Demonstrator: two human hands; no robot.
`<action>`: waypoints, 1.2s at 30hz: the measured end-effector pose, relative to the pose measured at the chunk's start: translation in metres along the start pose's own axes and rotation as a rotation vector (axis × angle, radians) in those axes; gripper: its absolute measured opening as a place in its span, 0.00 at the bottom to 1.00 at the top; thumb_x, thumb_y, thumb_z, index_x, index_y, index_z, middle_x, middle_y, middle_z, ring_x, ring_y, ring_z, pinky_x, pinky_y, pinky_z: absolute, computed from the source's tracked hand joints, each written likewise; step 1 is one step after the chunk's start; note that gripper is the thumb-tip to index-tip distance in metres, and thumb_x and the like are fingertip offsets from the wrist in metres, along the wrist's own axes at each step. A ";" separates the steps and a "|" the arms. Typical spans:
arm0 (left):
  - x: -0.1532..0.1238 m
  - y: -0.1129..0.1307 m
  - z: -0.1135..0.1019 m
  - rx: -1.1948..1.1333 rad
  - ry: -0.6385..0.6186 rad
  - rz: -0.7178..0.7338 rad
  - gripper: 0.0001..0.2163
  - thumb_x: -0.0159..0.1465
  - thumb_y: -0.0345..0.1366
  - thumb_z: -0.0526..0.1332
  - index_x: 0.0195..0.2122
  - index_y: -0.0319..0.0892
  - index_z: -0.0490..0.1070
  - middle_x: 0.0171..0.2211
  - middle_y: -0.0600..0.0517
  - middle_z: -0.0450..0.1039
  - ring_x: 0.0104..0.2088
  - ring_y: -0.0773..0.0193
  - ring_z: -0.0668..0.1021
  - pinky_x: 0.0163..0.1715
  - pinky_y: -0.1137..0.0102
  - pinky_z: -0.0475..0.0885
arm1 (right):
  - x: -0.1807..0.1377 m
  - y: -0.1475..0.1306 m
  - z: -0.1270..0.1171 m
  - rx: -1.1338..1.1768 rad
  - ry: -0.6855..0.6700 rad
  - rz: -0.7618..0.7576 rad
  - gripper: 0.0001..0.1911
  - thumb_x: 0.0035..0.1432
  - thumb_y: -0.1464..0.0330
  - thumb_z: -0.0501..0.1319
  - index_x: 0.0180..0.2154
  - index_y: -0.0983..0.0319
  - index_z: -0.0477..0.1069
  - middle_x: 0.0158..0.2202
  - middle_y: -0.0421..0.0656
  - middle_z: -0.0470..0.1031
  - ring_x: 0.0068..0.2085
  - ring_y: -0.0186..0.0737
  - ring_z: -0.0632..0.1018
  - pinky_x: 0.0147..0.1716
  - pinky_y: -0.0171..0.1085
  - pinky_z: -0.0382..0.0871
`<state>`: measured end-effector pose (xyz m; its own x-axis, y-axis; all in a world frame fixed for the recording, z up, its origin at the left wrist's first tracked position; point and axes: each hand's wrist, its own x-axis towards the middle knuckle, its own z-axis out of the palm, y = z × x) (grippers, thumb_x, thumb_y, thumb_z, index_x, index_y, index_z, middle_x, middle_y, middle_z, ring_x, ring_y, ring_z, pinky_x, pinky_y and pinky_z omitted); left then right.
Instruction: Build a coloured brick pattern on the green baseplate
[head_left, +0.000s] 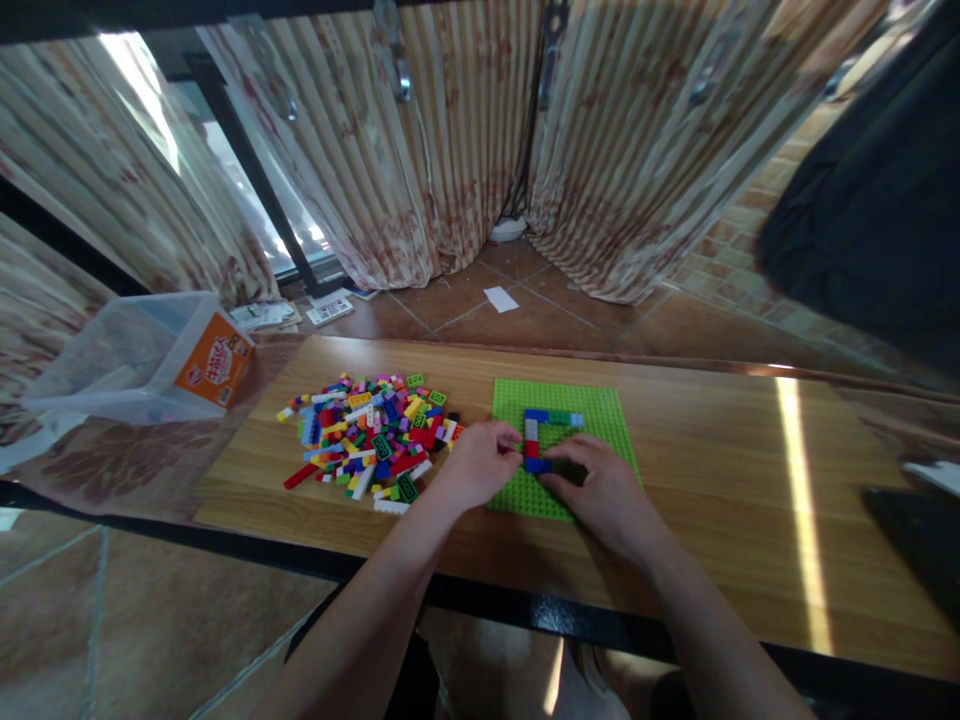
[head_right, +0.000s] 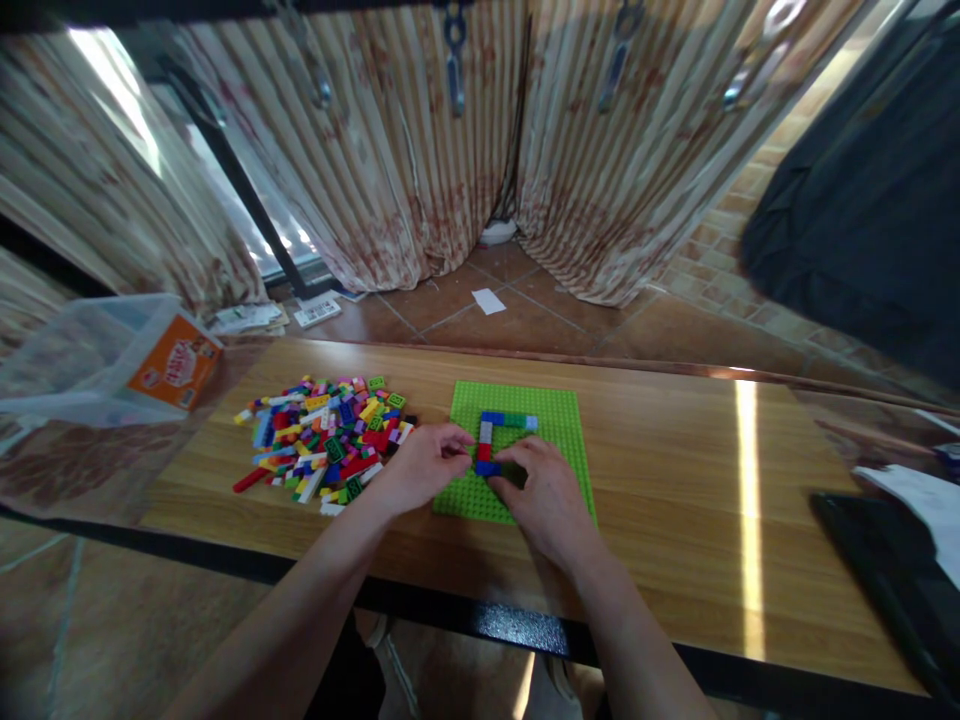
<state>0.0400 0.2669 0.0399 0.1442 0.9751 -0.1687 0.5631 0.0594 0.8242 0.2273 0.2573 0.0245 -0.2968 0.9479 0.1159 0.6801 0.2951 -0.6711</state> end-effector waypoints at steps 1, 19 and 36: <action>0.000 0.000 0.000 0.000 0.000 0.003 0.09 0.57 0.25 0.61 0.38 0.35 0.77 0.31 0.48 0.80 0.33 0.62 0.80 0.37 0.69 0.74 | 0.000 0.000 0.000 0.001 0.000 0.004 0.08 0.54 0.68 0.65 0.38 0.57 0.79 0.38 0.43 0.77 0.42 0.44 0.76 0.44 0.44 0.69; -0.003 0.005 -0.006 0.095 -0.004 0.052 0.08 0.60 0.29 0.59 0.33 0.37 0.79 0.28 0.50 0.78 0.29 0.64 0.76 0.31 0.71 0.69 | -0.002 0.009 -0.009 -0.016 -0.009 0.016 0.09 0.53 0.67 0.65 0.39 0.56 0.79 0.39 0.43 0.79 0.43 0.46 0.77 0.46 0.49 0.70; -0.006 0.012 0.002 0.246 -0.024 0.003 0.10 0.61 0.31 0.58 0.31 0.39 0.80 0.27 0.50 0.79 0.27 0.64 0.76 0.29 0.71 0.67 | 0.002 0.003 -0.001 -0.054 -0.011 -0.030 0.06 0.57 0.66 0.64 0.36 0.55 0.80 0.37 0.43 0.78 0.42 0.45 0.76 0.45 0.46 0.67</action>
<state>0.0474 0.2619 0.0502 0.1639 0.9696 -0.1818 0.7435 -0.0003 0.6687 0.2297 0.2606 0.0233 -0.3249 0.9372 0.1266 0.7062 0.3295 -0.6267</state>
